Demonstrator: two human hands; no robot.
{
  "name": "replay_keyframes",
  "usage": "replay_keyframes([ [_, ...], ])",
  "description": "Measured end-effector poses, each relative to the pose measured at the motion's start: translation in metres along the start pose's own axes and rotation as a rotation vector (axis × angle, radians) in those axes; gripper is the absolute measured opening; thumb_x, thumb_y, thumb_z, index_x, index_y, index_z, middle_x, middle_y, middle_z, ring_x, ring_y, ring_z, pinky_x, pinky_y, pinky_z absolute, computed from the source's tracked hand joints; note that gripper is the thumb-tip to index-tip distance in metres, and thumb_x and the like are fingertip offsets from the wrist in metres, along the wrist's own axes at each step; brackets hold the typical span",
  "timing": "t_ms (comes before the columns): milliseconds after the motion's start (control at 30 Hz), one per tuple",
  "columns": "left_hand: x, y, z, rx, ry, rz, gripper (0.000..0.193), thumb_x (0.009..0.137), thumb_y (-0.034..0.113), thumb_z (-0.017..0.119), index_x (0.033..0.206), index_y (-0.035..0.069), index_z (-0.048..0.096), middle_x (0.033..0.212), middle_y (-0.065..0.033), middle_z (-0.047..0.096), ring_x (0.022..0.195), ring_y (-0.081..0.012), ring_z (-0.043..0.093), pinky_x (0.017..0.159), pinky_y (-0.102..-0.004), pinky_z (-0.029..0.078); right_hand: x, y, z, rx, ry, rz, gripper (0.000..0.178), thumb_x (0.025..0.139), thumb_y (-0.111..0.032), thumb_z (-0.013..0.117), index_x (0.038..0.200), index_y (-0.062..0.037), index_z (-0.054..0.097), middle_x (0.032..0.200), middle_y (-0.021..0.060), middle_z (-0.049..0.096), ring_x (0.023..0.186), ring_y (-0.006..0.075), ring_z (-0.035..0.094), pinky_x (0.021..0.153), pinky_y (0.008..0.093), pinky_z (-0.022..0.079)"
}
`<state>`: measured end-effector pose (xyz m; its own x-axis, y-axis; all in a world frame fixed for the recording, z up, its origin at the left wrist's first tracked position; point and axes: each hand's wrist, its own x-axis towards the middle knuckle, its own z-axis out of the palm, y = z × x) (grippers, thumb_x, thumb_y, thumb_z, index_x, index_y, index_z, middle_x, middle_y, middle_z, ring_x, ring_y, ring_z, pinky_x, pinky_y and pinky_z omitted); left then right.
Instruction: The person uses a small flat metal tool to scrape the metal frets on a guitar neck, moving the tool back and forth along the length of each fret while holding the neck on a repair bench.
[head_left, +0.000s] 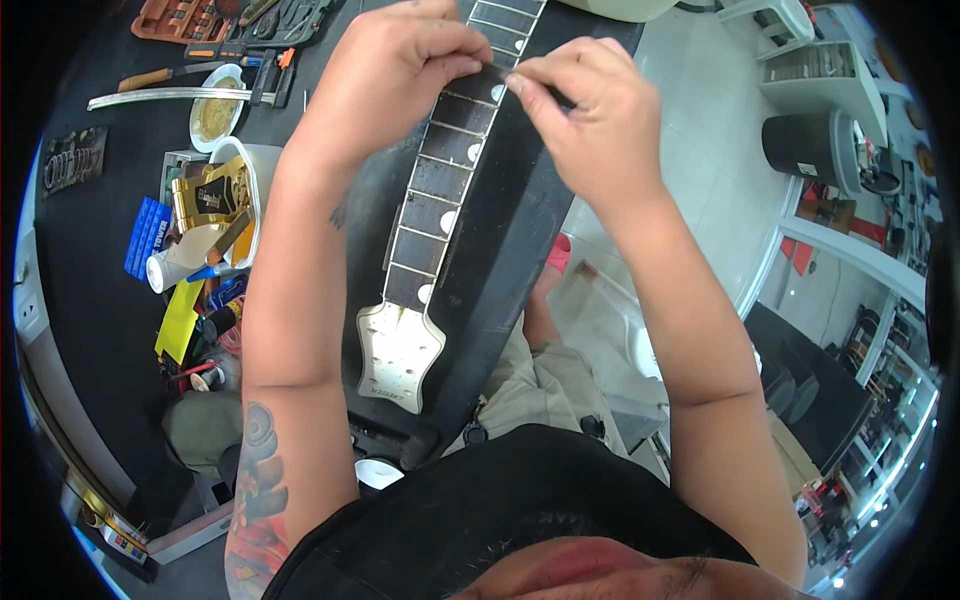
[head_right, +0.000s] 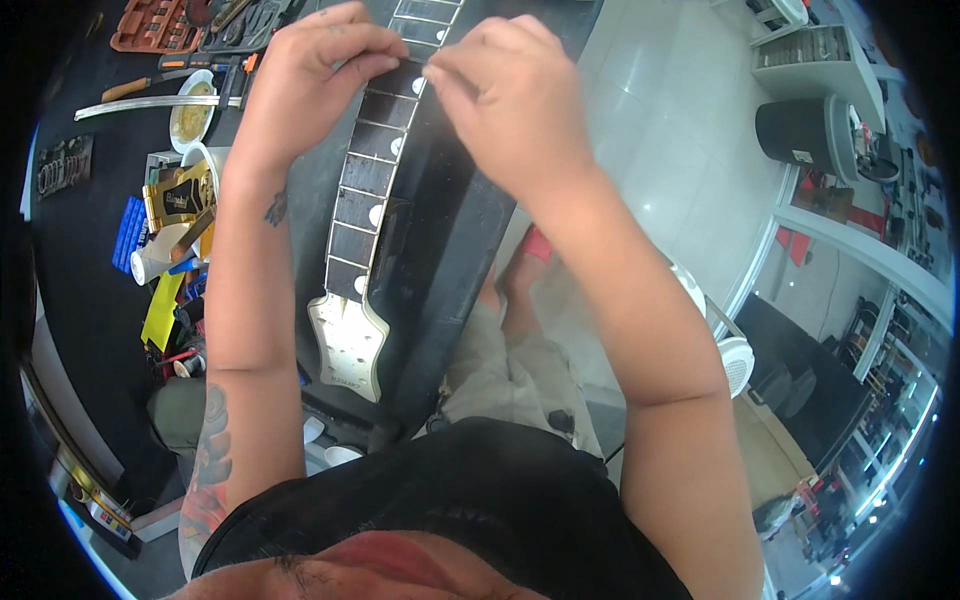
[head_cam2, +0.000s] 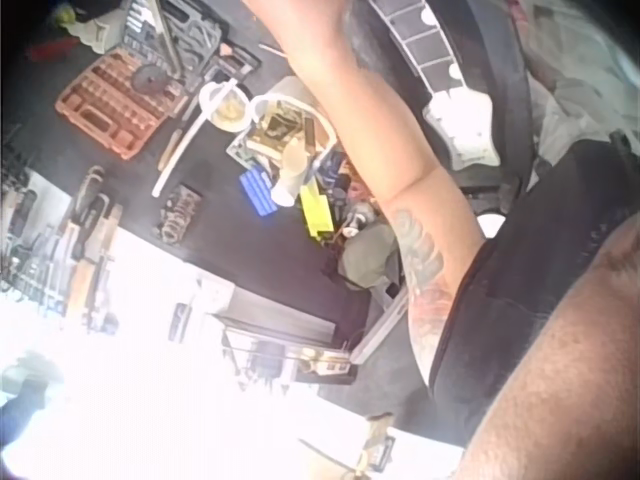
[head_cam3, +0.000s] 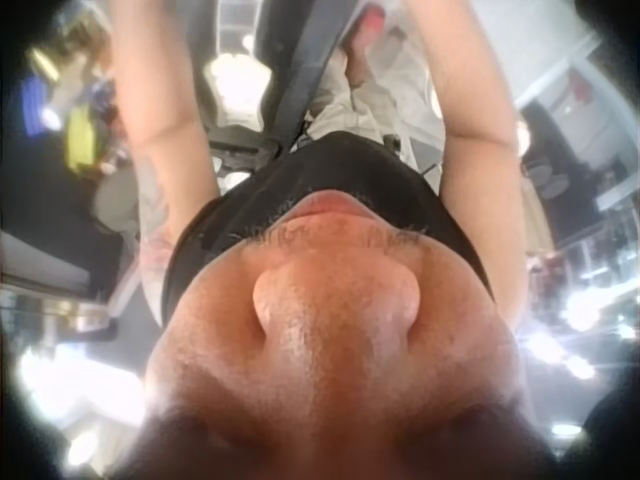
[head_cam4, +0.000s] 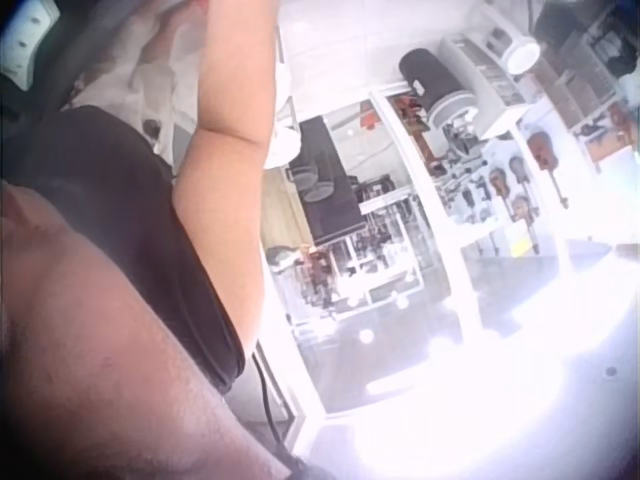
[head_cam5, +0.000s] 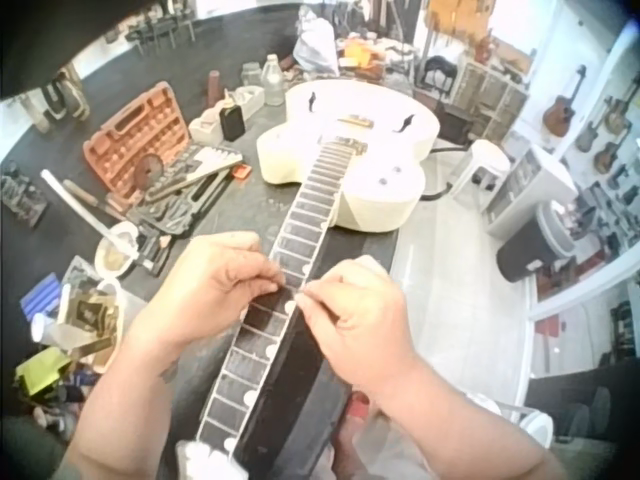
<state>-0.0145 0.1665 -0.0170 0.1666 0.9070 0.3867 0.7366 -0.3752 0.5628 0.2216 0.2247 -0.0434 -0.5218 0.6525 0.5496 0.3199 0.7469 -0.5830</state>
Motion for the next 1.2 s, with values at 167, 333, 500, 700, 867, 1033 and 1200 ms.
replay_keyframes([
  [167,-0.010,0.006,-0.016,-0.071,-0.208,-0.042,0.014,0.094,0.003,0.083,0.108,0.000,0.083,0.092,-0.0119,0.071,0.086,-0.0301,0.072,0.079,-0.0388,0.057,-0.013,-0.010,-0.005,0.054,-0.084,-0.021,0.008,0.091,-0.008,0.091,0.099,-0.0077,0.089,0.091,0.0045,0.078,0.088,0.0255,0.070,0.076,0.0381,0.056],
  [333,0.003,0.004,0.001,0.003,-0.016,0.024,0.013,0.093,0.002,0.083,0.107,0.000,0.084,0.091,-0.0114,0.071,0.086,-0.0299,0.073,0.077,-0.0392,0.056,-0.004,0.002,-0.002,-0.003,0.032,-0.013,0.010,0.089,-0.008,0.091,0.099,-0.0082,0.089,0.091,0.0042,0.078,0.088,0.0255,0.070,0.077,0.0383,0.058],
  [500,-0.008,0.007,-0.013,-0.050,-0.187,-0.007,0.014,0.095,0.003,0.083,0.108,0.000,0.084,0.091,-0.0116,0.071,0.085,-0.0307,0.072,0.078,-0.0389,0.056,-0.013,-0.008,-0.007,0.063,-0.084,-0.010,0.009,0.090,-0.008,0.090,0.100,-0.0085,0.089,0.091,0.0042,0.078,0.088,0.0250,0.070,0.076,0.0381,0.056],
  [700,0.000,0.005,0.000,0.009,-0.088,0.017,0.013,0.095,0.003,0.082,0.108,0.001,0.084,0.091,-0.0113,0.071,0.087,-0.0303,0.072,0.079,-0.0392,0.056,-0.009,0.000,-0.008,0.004,-0.033,-0.005,0.008,0.091,-0.008,0.090,0.099,-0.0080,0.089,0.091,0.0048,0.078,0.088,0.0251,0.071,0.078,0.0379,0.058],
  [867,-0.007,0.007,-0.008,-0.077,-0.181,-0.015,0.014,0.096,0.005,0.083,0.109,0.001,0.084,0.090,-0.0113,0.070,0.085,-0.0298,0.072,0.078,-0.0389,0.056,-0.013,-0.003,-0.009,0.068,-0.092,-0.019,0.008,0.091,-0.009,0.090,0.100,-0.0078,0.089,0.091,0.0048,0.079,0.087,0.0251,0.070,0.077,0.0379,0.057],
  [1033,-0.002,0.005,0.001,-0.001,-0.073,0.021,0.013,0.095,0.003,0.082,0.108,0.001,0.085,0.088,-0.0104,0.069,0.084,-0.0275,0.071,0.076,-0.0380,0.055,-0.012,0.001,-0.006,0.042,-0.022,0.007,0.009,0.089,-0.012,0.089,0.097,-0.0093,0.086,0.092,0.0050,0.076,0.091,0.0313,0.071,0.085,0.0441,0.058],
  [1200,-0.011,0.006,-0.004,-0.104,-0.150,-0.037,0.015,0.096,0.003,0.082,0.110,0.002,0.085,0.087,-0.0101,0.068,0.084,-0.0280,0.070,0.077,-0.0385,0.054,-0.018,-0.001,-0.006,0.077,-0.078,-0.009,0.009,0.090,-0.013,0.090,0.096,-0.0087,0.086,0.092,0.0050,0.076,0.090,0.0315,0.070,0.084,0.0440,0.058],
])
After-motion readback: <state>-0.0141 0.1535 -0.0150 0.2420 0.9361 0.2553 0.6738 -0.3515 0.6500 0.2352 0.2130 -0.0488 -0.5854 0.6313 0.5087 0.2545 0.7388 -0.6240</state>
